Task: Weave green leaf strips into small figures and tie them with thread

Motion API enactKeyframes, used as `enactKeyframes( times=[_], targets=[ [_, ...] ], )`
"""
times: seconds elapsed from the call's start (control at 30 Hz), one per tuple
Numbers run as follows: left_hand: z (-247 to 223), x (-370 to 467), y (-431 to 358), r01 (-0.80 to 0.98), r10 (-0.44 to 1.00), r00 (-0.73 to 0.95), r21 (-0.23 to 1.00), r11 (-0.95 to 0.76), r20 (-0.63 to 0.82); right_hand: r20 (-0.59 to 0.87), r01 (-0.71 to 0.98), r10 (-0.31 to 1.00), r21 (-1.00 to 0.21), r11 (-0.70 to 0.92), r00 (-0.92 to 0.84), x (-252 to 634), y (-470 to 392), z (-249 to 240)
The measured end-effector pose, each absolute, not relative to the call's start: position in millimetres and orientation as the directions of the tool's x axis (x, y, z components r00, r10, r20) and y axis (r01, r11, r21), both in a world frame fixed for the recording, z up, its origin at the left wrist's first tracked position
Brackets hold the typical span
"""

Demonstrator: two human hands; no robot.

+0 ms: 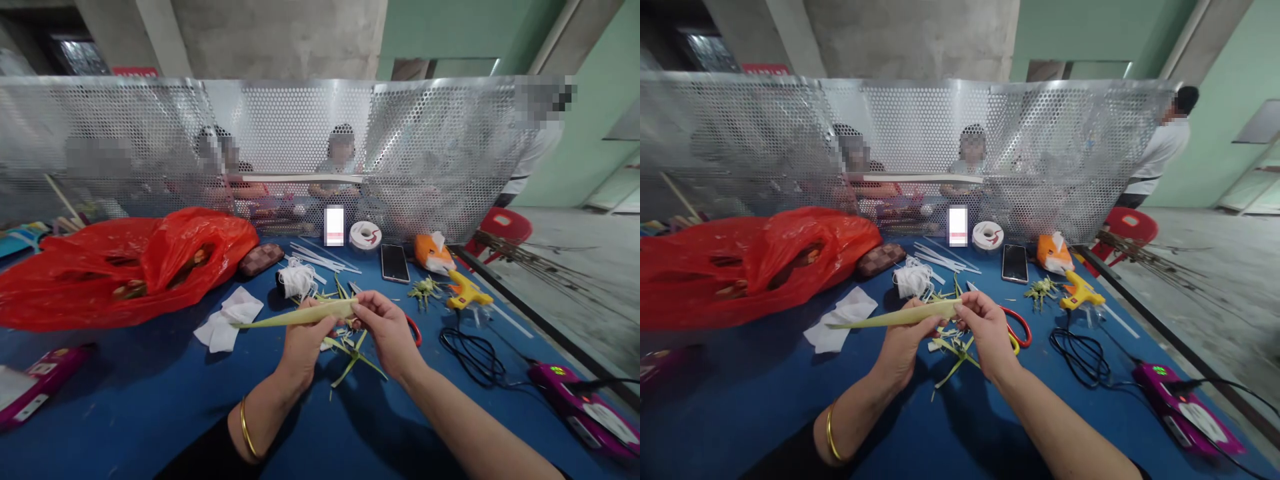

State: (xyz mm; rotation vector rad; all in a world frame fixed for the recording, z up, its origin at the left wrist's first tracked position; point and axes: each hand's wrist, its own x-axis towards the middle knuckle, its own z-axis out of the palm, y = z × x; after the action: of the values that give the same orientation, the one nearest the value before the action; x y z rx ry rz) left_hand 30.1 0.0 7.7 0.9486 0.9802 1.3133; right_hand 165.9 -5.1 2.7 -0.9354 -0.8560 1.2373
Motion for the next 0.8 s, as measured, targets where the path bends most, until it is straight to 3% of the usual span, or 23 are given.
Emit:
enactKeyframes(
  times=[0.1, 0.23, 0.33, 0.4, 0.47, 0.53, 0.6, 0.7, 0.8],
  targets=[
    [4.5, 29.4, 1.7, -0.311, 0.988, 0.088, 0.939, 0.146, -0.125, 0.060, -0.355, 0.982, -0.927, 0.121, 0.179, 166.6, -3.4, 1.3],
    [-0.1, 29.2, 3.5, -0.244, 0.934, 0.244, 0.916, 0.319, -0.261, 0.148, -0.265, 0.905, -0.926, 0.268, 0.398, 177.6, 4.2, 1.1],
    [-0.5, 28.0, 3.5, -0.240, 0.942, 0.230, 0.924, 0.299, -0.246, 0.415, 0.096, 0.729, -0.894, 0.438, 0.544, 191.3, 5.0, 6.3],
    [2.0, 26.4, 3.2, -0.256, 0.963, 0.195, 0.938, 0.235, -0.188, 0.704, 0.464, 0.566, -0.709, 0.531, 0.428, 198.3, 0.5, 11.0],
    [5.3, 24.8, 2.8, -0.275, 0.966, 0.205, 0.939, 0.208, -0.154, 0.902, 0.710, 0.415, -0.371, 0.598, 0.121, 200.7, -6.2, 14.5],
    [7.4, 23.7, 2.6, -0.305, 0.951, 0.268, 0.922, 0.238, -0.157, 0.926, 0.762, 0.295, -0.012, 0.648, -0.235, 198.0, -12.4, 15.2],
    [7.1, 23.3, 2.7, -0.340, 0.927, 0.335, 0.896, 0.287, -0.169, 0.835, 0.703, 0.213, 0.259, 0.663, -0.508, 192.2, -16.5, 13.3],
    [4.3, 23.2, 3.7, -0.377, 0.922, 0.331, 0.868, 0.324, -0.201, 0.718, 0.634, 0.190, 0.420, 0.649, -0.670, 184.6, -18.2, 8.5],
    [3.2, 22.6, 5.3, -0.358, 0.937, 0.255, 0.876, 0.321, -0.239, 0.713, 0.634, 0.213, 0.395, 0.665, -0.668, 184.0, -16.2, 4.3]
  ],
)
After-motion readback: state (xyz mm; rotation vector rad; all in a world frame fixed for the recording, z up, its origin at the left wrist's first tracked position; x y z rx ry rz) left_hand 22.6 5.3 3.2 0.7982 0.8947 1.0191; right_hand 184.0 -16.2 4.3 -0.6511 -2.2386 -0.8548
